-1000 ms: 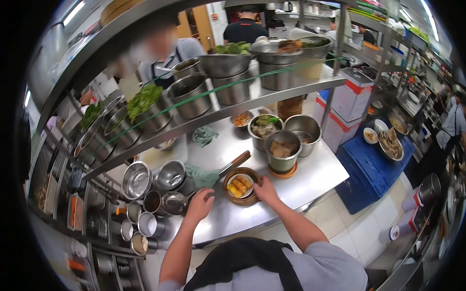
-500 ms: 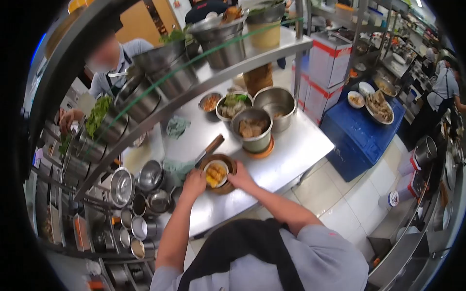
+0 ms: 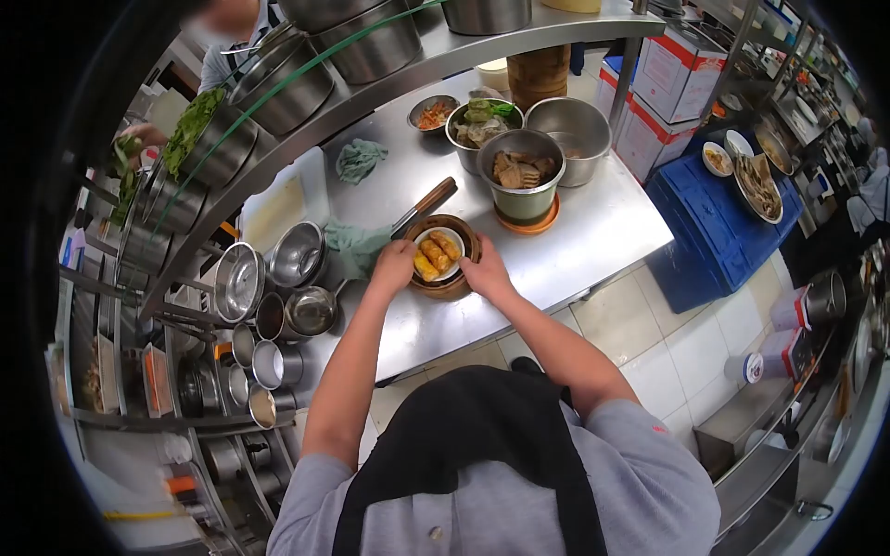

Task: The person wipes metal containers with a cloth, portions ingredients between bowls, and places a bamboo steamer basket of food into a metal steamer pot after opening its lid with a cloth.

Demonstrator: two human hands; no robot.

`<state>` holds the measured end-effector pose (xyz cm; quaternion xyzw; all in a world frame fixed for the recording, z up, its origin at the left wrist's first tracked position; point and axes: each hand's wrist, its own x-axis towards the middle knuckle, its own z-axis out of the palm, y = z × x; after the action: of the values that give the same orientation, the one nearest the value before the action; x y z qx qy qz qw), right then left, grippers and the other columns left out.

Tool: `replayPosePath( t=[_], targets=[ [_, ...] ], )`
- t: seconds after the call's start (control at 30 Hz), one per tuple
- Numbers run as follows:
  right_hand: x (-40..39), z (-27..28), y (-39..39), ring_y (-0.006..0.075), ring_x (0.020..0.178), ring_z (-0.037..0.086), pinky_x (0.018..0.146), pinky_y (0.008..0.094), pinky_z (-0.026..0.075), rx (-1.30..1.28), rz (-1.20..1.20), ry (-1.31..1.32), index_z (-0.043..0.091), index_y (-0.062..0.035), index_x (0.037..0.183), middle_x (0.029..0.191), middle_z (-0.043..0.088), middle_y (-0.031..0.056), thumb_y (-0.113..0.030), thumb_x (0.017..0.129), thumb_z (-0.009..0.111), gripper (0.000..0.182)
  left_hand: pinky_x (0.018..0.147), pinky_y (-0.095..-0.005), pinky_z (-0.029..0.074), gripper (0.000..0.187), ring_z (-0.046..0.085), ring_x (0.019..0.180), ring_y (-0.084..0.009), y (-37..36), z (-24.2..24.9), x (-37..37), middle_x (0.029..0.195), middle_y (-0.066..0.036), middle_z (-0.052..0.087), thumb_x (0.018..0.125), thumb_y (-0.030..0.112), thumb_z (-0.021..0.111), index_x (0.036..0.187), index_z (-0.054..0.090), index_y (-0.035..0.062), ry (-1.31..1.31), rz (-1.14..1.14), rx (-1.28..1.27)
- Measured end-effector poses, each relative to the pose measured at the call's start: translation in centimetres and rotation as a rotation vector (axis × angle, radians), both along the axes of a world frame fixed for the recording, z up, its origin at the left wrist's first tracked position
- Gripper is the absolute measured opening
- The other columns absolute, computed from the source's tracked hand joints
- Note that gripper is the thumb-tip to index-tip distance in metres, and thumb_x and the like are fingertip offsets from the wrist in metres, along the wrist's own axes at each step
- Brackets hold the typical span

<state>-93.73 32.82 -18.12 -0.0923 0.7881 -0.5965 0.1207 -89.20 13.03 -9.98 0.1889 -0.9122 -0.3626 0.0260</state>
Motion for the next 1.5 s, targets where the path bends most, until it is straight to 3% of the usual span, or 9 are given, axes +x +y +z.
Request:
replayPosePath(
  t=[0.2, 0.27, 0.3, 0.37, 0.63, 0.83, 1.0, 1.27, 1.5],
  targets=[
    [0.1, 0.9, 0.4, 0.017, 0.067, 0.062, 0.052, 0.029, 0.051, -0.031, 0.04, 0.014, 0.026, -0.0013, 0.149, 0.103, 0.064, 0.0169, -0.019, 0.089, 0.062, 0.072, 0.093, -0.0375, 0.048, 0.034, 0.064, 0.106, -0.0306, -1.6, 0.3, -0.2, 0.113, -0.019, 0.067, 0.093, 0.021, 0.054, 0.115, 0.065, -0.0017, 0.067, -0.001, 0.087],
    [1.3, 4.8, 1.2, 0.0262, 0.086, 0.067, 0.069, 0.0345, 0.056, -0.148, 0.046, -0.228, 0.033, -0.0002, 0.145, 0.12, 0.061, 0.0205, -0.021, 0.087, 0.066, 0.07, 0.086, -0.0394, 0.051, 0.033, 0.067, 0.096, -0.0288, -1.8, 1.0, -0.4, 0.106, -0.018, 0.069, 0.091, 0.019, 0.055, 0.116, 0.064, -0.0012, 0.067, 0.049, 0.002],
    [1.5, 4.7, 1.3, 0.0166, 0.07, 0.062, 0.052, 0.0283, 0.051, -0.208, 0.058, -0.231, 0.031, -0.0016, 0.147, 0.113, 0.061, 0.0174, -0.022, 0.089, 0.065, 0.07, 0.086, -0.0394, 0.051, 0.033, 0.067, 0.096, -0.0288, -2.5, 0.3, -0.9, 0.106, -0.018, 0.069, 0.091, 0.019, 0.055, 0.116, 0.064, -0.0012, 0.078, 0.086, -0.006],
    [1.8, 4.9, 1.7, 0.0154, 0.065, 0.059, 0.051, 0.0271, 0.051, -0.249, 0.099, -0.29, 0.026, -0.0041, 0.15, 0.093, 0.061, 0.0118, -0.022, 0.094, 0.061, 0.069, 0.079, -0.0427, 0.052, 0.031, 0.068, 0.087, -0.0303, -4.5, -2.0, -2.2, 0.098, -0.018, 0.07, 0.09, 0.019, 0.055, 0.11, 0.065, -0.0019, -0.103, -0.156, -0.019],
    [1.8, 4.2, 5.2, 0.0145, 0.062, 0.057, 0.058, 0.0306, 0.054, -0.301, 0.197, -0.441, 0.033, -0.005, 0.146, 0.088, 0.056, 0.0081, -0.018, 0.096, 0.057, 0.056, 0.084, -0.0456, 0.052, 0.032, 0.066, 0.092, -0.0387, -3.0, 1.3, 1.9, 0.1, -0.024, 0.068, 0.086, 0.024, 0.055, 0.101, 0.068, -0.0017, -0.162, -0.134, -0.15],
    [3.1, 4.3, 7.2, 0.0145, 0.06, 0.057, 0.059, 0.0285, 0.051, -0.093, 0.367, -0.442, 0.05, 0.0004, 0.129, 0.076, 0.058, 0.0064, -0.015, 0.096, 0.055, 0.037, 0.087, -0.0484, 0.05, 0.031, 0.064, 0.096, -0.0417, -2.9, 3.9, 15.4, 0.096, -0.026, 0.067, 0.083, 0.024, 0.056, 0.091, 0.067, -0.0036, -0.125, 0.17, -0.058],
    [7.8, 5.1, 3.5, 0.0147, 0.061, 0.059, 0.057, 0.0268, 0.05, -0.002, 0.49, -0.345, 0.057, 0.002, 0.119, 0.089, 0.062, 0.0096, -0.012, 0.095, 0.054, 0.028, 0.074, -0.048, 0.051, 0.031, 0.064, 0.079, -0.0439, -3.9, 5.7, 30.5, 0.082, -0.028, 0.065, 0.081, 0.022, 0.054, 0.085, 0.065, -0.0058, -0.006, 0.481, -0.046],
    [25.3, 6.6, -9.1, 0.011, 0.062, 0.061, 0.057, 0.0261, 0.048, 0.135, 1.016, -0.164, 0.062, -0.0015, 0.086, 0.069, 0.058, 0.0005, -0.021, 0.095, 0.059, 0.022, 0.071, -0.0492, 0.049, 0.028, 0.063, 0.077, -0.0439, -3.5, 8.3, 55.8, 0.078, -0.028, 0.063, 0.081, 0.02, 0.054, 0.084, 0.062, -0.0064, -0.115, 0.889, -0.092],
    [39.2, 5.3, -19.7, 0.0113, 0.058, 0.06, 0.054, 0.0289, 0.048, 0.239, 1.399, 0.024, 0.062, -0.0011, 0.082, 0.066, 0.058, 0.0018, -0.023, 0.093, 0.061, 0.024, 0.08, -0.0508, 0.05, 0.029, 0.064, 0.084, -0.046, -2.7, 6.0, 73.4, 0.085, -0.03, 0.065, 0.081, 0.02, 0.054, 0.086, 0.064, -0.0065, -0.137, 1.296, -0.036]
  ],
)
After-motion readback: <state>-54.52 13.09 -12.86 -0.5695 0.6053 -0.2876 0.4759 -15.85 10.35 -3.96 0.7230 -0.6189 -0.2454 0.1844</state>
